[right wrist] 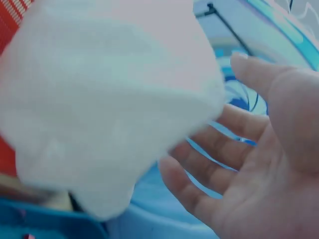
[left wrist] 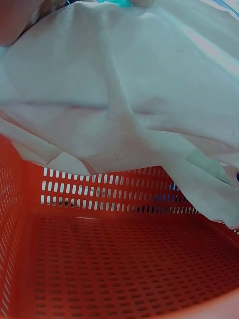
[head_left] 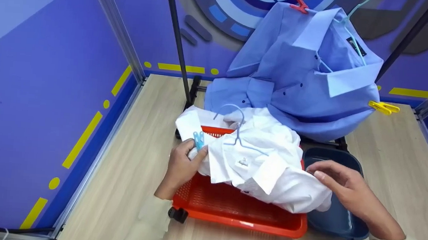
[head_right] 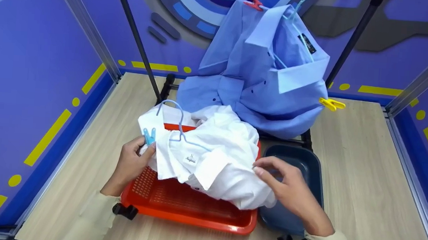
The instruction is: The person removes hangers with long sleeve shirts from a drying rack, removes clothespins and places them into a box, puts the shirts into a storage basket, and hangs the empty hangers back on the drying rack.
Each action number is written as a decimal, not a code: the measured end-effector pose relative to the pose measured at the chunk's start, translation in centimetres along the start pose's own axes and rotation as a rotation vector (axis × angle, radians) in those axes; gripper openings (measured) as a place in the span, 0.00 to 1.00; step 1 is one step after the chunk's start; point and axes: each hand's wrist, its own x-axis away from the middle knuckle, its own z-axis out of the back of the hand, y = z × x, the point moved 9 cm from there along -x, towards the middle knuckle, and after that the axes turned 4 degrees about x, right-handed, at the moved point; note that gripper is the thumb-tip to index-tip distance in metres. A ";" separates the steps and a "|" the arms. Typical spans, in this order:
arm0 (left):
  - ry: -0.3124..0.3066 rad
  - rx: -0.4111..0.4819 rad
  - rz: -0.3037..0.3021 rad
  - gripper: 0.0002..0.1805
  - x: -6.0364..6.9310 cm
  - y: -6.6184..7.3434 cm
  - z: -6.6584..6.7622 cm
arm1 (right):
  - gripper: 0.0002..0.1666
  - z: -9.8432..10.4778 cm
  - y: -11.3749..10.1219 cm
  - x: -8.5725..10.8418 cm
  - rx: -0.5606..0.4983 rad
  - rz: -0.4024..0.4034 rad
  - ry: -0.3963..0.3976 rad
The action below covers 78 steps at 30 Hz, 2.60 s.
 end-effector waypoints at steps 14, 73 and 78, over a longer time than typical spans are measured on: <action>-0.034 0.000 0.002 0.13 0.0 0.3 -0.2 | 0.12 -1.6 -2.3 -0.4 -0.005 0.194 0.007; -0.106 0.192 -0.145 0.15 -0.5 3.3 3.1 | 0.09 -0.9 -1.2 -0.6 -0.041 0.234 0.146; -0.060 0.160 -0.161 0.13 -0.5 3.5 3.3 | 0.09 -0.9 -1.3 -0.6 -0.069 0.237 0.154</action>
